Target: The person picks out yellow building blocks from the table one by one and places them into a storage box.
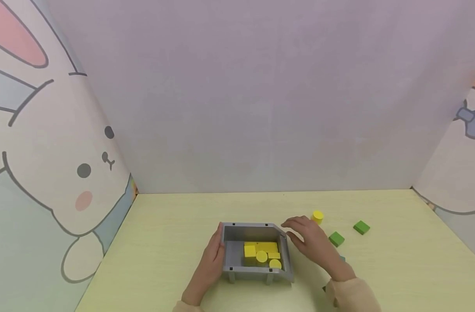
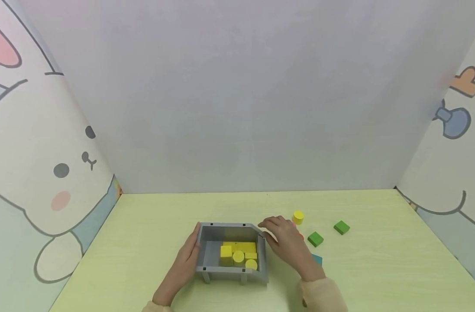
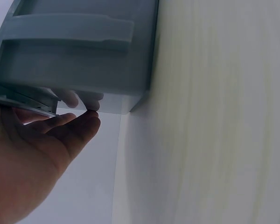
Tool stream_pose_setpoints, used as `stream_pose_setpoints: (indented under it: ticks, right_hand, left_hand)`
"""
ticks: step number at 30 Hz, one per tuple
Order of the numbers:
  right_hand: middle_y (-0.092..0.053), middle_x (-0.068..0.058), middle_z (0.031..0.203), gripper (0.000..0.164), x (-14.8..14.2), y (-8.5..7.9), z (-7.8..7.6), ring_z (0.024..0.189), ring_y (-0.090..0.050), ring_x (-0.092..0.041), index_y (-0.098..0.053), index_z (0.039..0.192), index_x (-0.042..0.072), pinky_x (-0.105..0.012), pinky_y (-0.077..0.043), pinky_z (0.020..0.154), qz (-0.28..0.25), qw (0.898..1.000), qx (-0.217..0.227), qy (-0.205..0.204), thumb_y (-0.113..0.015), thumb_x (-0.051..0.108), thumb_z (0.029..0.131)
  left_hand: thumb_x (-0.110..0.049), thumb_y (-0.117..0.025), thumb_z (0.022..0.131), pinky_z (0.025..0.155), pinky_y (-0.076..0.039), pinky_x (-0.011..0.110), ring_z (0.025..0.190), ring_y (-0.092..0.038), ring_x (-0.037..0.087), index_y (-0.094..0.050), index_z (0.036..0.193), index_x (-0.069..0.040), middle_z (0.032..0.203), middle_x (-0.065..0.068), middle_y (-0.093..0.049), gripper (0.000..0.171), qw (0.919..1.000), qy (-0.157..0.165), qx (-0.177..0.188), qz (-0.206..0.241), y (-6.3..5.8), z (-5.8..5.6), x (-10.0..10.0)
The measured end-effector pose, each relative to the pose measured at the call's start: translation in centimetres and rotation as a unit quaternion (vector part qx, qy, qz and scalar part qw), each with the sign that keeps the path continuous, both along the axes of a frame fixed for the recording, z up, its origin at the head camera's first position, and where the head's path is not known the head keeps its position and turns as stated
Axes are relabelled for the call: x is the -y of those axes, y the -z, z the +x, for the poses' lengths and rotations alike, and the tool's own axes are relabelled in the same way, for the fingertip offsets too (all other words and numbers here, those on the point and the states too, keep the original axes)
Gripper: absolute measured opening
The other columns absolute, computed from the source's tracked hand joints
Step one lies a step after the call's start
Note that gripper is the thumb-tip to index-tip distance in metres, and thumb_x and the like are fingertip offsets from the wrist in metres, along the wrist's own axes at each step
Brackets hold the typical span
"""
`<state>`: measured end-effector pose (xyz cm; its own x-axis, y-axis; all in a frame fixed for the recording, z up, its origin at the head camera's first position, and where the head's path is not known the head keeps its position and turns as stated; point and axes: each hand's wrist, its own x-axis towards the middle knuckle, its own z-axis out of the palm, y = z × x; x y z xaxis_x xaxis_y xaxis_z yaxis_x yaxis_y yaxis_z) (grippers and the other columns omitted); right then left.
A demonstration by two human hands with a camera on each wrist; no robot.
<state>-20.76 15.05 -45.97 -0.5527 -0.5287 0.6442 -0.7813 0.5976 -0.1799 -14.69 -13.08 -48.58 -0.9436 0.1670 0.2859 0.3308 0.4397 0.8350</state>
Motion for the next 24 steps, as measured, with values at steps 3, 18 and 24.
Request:
stream_pose_setpoints:
  ticks: [3, 18, 24]
  right_hand:
    - [-0.067, -0.004, 0.093, 0.029, -0.5, 0.1, -0.3, 0.083, -0.059, -0.018, -0.066, 0.094, 0.009, -0.039, -0.056, 0.063, 0.0, 1.0, -0.004, 0.006, -0.072, -0.001, 0.068]
    - [-0.067, -0.011, 0.093, 0.032, -2.8, 1.3, -1.7, 0.079, -0.059, -0.024, -0.066, 0.092, 0.005, -0.041, -0.054, 0.057, 0.005, 0.999, -0.009, 0.037, -0.073, -0.007, 0.063]
    - [-0.067, -0.013, 0.091, 0.033, -3.4, 1.6, -2.1, 0.079, -0.059, -0.027, -0.066, 0.091, 0.003, -0.045, -0.055, 0.06, -0.007, 0.999, -0.007, 0.04, -0.072, -0.011, 0.061]
  left_hand:
    - [-0.003, -0.029, 0.098, 0.109, -0.02, 0.059, 0.135, -0.014, 0.036, -0.013, 0.143, 0.002, 0.15, 0.023, -0.016, 0.048, 1.0, 0.003, -0.002, 0.001, 0.0, 0.0, 0.0]
    - [-0.003, -0.028, 0.098, 0.109, -0.019, 0.058, 0.135, -0.014, 0.035, -0.013, 0.143, 0.002, 0.15, 0.023, -0.016, 0.048, 1.0, 0.002, 0.001, 0.004, -0.1, 0.0, 0.0]
    - [-0.006, -0.026, 0.099, 0.11, -0.018, 0.056, 0.136, -0.013, 0.035, -0.012, 0.144, 0.0, 0.15, 0.022, -0.015, 0.047, 1.0, 0.001, -0.004, 0.002, 0.0, 0.1, -0.1]
